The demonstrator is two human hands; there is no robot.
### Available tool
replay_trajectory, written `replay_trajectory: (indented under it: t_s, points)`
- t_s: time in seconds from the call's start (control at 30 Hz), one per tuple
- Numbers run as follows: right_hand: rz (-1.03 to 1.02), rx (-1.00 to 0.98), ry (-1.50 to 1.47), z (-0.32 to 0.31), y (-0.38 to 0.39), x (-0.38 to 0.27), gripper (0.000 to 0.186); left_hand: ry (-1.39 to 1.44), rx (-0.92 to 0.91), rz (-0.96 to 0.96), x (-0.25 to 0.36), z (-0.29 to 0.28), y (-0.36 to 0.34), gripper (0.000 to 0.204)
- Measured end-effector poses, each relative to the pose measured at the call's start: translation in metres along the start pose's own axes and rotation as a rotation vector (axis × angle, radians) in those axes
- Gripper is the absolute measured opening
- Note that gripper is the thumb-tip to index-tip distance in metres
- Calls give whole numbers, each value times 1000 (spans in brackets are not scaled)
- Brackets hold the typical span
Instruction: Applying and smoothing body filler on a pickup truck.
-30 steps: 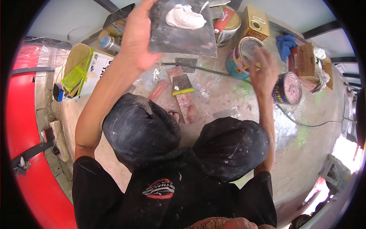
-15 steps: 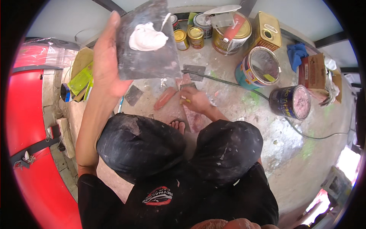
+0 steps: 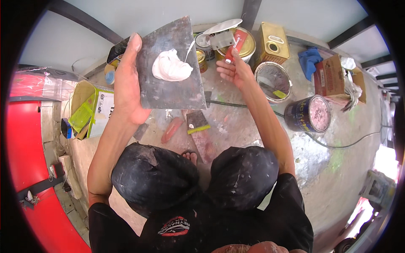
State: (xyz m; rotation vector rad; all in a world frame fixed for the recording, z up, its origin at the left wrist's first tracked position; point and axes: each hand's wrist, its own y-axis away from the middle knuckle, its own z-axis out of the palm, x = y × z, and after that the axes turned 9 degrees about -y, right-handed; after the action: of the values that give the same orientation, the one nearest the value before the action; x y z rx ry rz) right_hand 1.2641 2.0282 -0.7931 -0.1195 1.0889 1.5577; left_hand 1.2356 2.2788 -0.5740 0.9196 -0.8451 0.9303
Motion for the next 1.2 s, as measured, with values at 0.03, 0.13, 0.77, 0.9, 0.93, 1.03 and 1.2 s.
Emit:
replay_trajectory:
  t_s: [0.03,0.13,0.77,0.9,0.93,1.03,1.2]
  points:
    - [-9,-2,3,-2,-5,-1,62,0,-4,-18,1,1,1,45]
    - [19,-15,-21,-9,-13,8,54,35,-32,-23,2,-3,3,47]
    - [-445,-372,-234,-55,187,-15,32,48,-256,-159,-34,45,-2,51]
    - [-540,-202,34,-53,221,-45,33,-85,-262,-180,-39,55,4,56]
    - [-521,-212,30,-55,229,-51,33,-137,-271,-211,-44,55,-1,57]
    - [-542,-272,64,-47,260,-67,33,-231,-300,-247,-45,68,4,60]
    - [-515,-200,506,-8,300,-85,31,-361,-399,-210,-46,75,11,62]
